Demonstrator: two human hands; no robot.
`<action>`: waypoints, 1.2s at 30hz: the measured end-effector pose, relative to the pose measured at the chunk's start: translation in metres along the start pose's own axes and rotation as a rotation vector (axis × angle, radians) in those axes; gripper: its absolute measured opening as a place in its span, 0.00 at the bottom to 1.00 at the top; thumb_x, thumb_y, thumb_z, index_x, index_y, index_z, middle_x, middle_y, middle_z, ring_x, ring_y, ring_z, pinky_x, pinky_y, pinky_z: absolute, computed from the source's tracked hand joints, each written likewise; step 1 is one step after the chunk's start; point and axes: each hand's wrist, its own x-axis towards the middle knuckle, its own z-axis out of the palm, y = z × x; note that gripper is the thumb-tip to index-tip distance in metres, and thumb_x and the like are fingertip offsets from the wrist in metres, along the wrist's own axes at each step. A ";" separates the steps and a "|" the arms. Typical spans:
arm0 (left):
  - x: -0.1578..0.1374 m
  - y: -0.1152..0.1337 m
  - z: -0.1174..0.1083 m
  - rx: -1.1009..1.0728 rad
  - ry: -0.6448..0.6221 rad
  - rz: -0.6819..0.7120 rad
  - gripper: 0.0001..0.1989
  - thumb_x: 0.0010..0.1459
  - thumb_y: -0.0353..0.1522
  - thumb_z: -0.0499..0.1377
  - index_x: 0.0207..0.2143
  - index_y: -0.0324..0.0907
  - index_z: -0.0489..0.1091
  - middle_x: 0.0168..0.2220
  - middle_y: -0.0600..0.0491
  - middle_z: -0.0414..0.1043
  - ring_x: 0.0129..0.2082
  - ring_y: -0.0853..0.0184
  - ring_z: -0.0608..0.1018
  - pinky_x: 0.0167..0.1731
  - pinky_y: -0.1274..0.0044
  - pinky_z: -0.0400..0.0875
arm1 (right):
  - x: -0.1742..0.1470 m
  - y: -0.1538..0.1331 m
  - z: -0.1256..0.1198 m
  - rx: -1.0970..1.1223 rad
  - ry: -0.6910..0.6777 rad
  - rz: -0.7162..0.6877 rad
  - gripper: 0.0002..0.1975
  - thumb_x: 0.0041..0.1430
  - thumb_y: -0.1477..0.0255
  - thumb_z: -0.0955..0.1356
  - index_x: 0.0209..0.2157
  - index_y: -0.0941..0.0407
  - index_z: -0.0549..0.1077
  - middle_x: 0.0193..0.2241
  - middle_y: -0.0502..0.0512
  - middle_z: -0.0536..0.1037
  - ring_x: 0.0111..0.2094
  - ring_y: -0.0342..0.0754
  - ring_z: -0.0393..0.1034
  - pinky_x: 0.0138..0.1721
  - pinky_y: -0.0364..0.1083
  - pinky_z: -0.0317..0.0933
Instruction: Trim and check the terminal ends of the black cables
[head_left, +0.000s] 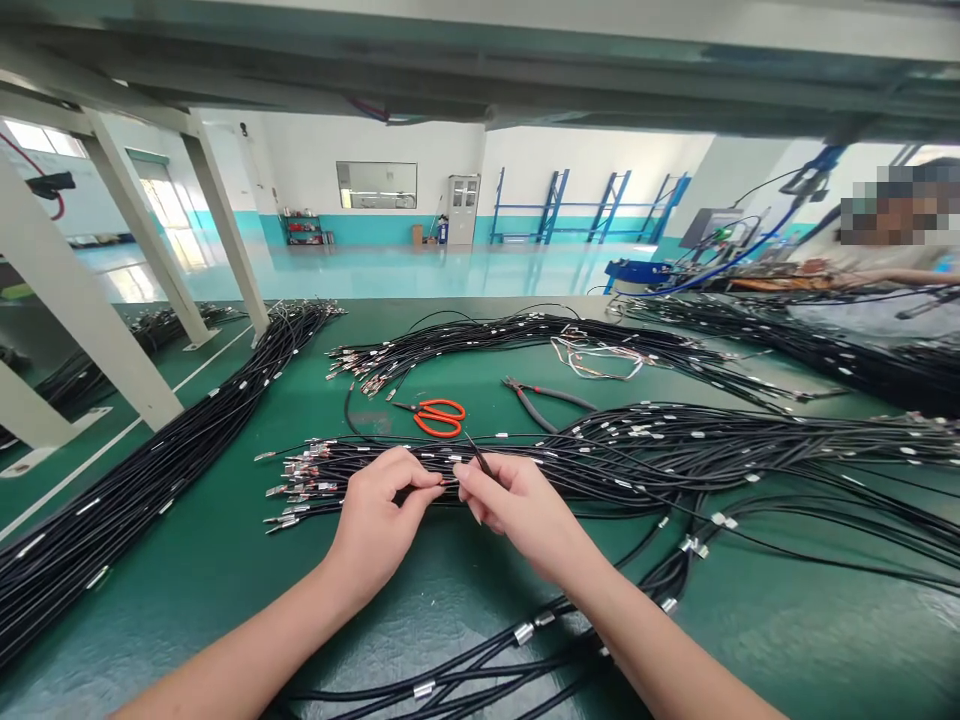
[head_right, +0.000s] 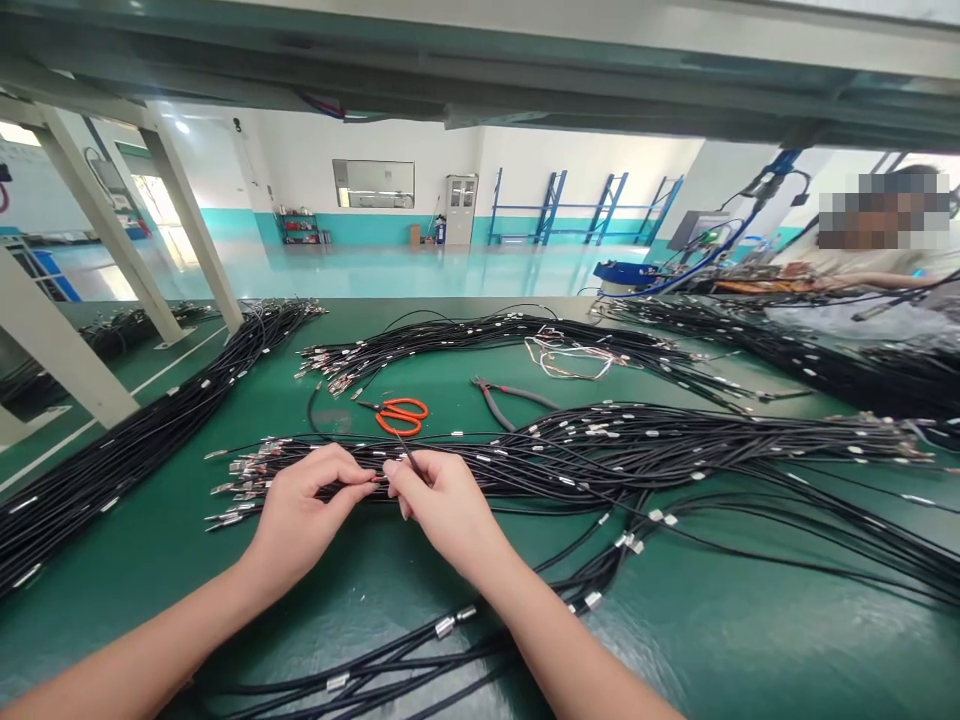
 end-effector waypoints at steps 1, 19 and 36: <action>-0.001 0.000 0.001 0.008 -0.004 0.009 0.06 0.51 0.26 0.56 0.23 0.41 0.69 0.24 0.55 0.67 0.26 0.70 0.70 0.28 0.79 0.64 | 0.000 0.000 0.000 0.016 -0.005 0.007 0.14 0.54 0.65 0.62 0.20 0.58 0.63 0.14 0.44 0.61 0.15 0.36 0.48 0.17 0.39 0.44; -0.002 -0.003 0.003 -0.012 0.092 -0.062 0.07 0.50 0.25 0.56 0.20 0.41 0.66 0.22 0.56 0.65 0.26 0.70 0.68 0.28 0.79 0.62 | -0.001 -0.003 0.000 -0.080 -0.047 -0.095 0.10 0.55 0.69 0.62 0.22 0.57 0.63 0.18 0.46 0.63 0.19 0.38 0.51 0.20 0.39 0.47; -0.002 0.001 0.004 -0.101 0.058 -0.166 0.04 0.49 0.26 0.57 0.27 0.42 0.71 0.25 0.57 0.66 0.26 0.71 0.69 0.27 0.80 0.64 | 0.000 0.001 0.001 0.191 -0.076 0.015 0.10 0.53 0.68 0.64 0.23 0.59 0.64 0.16 0.44 0.61 0.17 0.35 0.45 0.17 0.38 0.39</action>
